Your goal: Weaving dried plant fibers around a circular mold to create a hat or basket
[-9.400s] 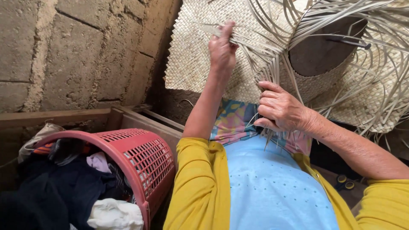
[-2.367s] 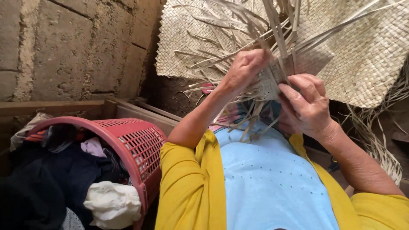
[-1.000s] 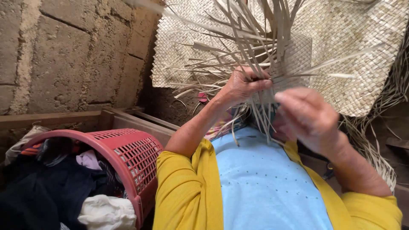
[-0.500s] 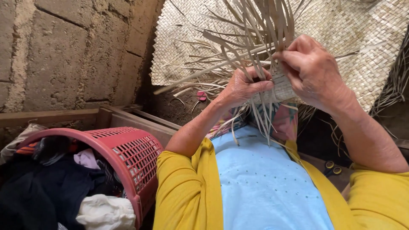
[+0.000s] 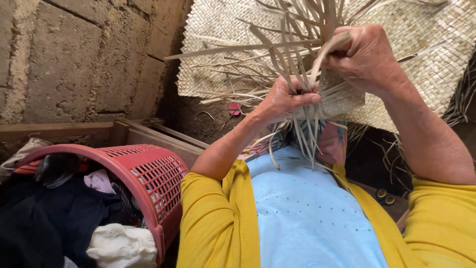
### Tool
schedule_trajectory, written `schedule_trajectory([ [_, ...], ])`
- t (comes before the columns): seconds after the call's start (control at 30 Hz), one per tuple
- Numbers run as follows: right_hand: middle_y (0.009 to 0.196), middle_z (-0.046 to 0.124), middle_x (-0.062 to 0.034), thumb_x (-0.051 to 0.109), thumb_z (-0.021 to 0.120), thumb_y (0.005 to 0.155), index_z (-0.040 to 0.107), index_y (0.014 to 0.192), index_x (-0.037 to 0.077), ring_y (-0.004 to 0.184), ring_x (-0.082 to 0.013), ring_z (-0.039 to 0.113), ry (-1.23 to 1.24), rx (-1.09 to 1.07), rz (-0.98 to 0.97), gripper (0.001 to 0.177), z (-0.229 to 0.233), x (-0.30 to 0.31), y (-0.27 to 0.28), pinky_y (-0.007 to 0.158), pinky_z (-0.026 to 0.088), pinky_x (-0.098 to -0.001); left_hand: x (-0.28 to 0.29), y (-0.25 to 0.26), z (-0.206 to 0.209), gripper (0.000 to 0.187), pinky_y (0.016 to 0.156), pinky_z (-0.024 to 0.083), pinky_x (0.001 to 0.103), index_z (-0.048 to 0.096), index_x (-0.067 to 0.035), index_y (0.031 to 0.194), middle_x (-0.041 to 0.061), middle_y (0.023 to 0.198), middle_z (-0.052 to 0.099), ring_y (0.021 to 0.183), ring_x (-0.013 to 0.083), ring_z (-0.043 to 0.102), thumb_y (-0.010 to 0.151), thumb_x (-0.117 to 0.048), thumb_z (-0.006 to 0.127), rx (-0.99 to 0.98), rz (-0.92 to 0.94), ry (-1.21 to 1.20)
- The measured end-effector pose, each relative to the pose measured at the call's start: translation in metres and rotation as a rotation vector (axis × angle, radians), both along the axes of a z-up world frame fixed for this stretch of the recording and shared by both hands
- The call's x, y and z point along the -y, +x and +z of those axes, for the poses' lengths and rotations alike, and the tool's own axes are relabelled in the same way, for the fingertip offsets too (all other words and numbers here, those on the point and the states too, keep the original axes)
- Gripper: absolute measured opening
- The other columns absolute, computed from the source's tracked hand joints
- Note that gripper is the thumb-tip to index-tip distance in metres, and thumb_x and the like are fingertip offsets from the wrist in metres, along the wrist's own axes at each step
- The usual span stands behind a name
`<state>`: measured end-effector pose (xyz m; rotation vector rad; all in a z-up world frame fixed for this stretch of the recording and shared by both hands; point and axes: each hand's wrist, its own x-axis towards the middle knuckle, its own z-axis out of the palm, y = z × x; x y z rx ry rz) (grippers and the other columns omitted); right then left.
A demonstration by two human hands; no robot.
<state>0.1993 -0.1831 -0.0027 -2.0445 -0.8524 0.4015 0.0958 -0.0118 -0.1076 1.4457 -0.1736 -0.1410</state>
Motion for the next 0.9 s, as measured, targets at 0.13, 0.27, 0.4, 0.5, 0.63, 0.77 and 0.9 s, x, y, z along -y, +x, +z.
schedule_trajectory([
  [0.13,0.094,0.071,-0.0211,-0.006,0.081,0.108,0.073,0.104,-0.01,0.077,-0.0262,0.069,0.016,0.203,0.039,0.009,0.003,0.009,-0.007,0.068,0.059,-0.0298,0.002,-0.002,-0.006,0.011,0.068,0.056,0.026,0.073,-0.009,0.088,0.001,0.084,0.073,0.075,0.0106,0.068,0.088,-0.019,0.079,-0.09,-0.016,-0.133],
  [0.27,0.093,0.069,-0.0197,0.007,0.08,0.116,0.07,0.109,-0.009,0.078,-0.0272,0.068,0.112,0.511,0.047,0.02,-0.028,0.05,-0.03,0.062,0.059,-0.0326,-0.004,0.0,0.028,0.018,0.074,0.059,0.031,0.076,-0.012,0.085,0.001,0.079,0.075,0.072,0.0142,0.071,0.089,-0.029,0.075,-0.218,-0.079,0.044],
  [0.4,0.097,0.076,-0.0171,-0.006,0.084,0.103,0.072,0.106,-0.002,0.087,-0.0289,0.072,0.004,0.646,0.077,0.012,-0.031,0.062,-0.054,0.082,0.059,-0.0423,-0.001,0.006,0.039,0.045,0.052,0.031,0.026,0.077,-0.014,0.082,-0.006,0.061,0.053,0.053,0.0079,0.042,0.083,-0.058,0.067,-0.309,-0.213,0.242],
  [0.5,0.1,0.074,-0.0168,-0.006,0.083,0.101,0.072,0.109,-0.004,0.089,-0.0303,0.069,0.033,0.557,0.065,0.014,-0.03,0.063,-0.057,0.085,0.055,-0.0426,0.003,0.008,0.038,0.036,0.07,0.045,0.03,0.076,-0.012,0.091,-0.001,0.077,0.066,0.071,0.0124,0.058,0.087,-0.047,0.068,-0.314,-0.288,0.108],
  [0.63,0.096,0.07,-0.0158,-0.011,0.08,0.101,0.07,0.105,-0.006,0.087,-0.0289,0.064,0.113,0.41,0.014,0.012,-0.024,0.061,-0.06,0.086,0.052,-0.0403,0.012,0.019,-0.007,0.042,0.101,0.054,0.04,0.075,-0.005,0.113,0.01,0.102,0.078,0.098,0.0249,0.072,0.078,-0.024,0.087,-0.549,-0.27,-0.249],
  [0.77,0.102,0.072,-0.0153,-0.01,0.082,0.101,0.07,0.109,-0.004,0.092,-0.0294,0.065,0.122,0.428,-0.023,0.015,-0.03,0.064,-0.062,0.088,0.051,-0.0416,0.022,0.022,-0.017,0.039,0.088,0.056,0.041,0.073,-0.004,0.111,0.007,0.099,0.077,0.09,0.0244,0.071,0.076,-0.005,0.089,-0.574,-0.155,-0.449],
  [0.9,0.101,0.071,-0.0177,-0.011,0.08,0.102,0.072,0.109,-0.006,0.092,-0.0301,0.065,0.189,0.44,0.003,0.012,-0.031,0.061,-0.063,0.088,0.051,-0.0409,0.024,0.021,-0.01,0.038,0.081,0.053,0.038,0.073,-0.001,0.107,0.008,0.09,0.074,0.085,0.0242,0.068,0.073,-0.007,0.089,-0.548,-0.208,-0.416],
])
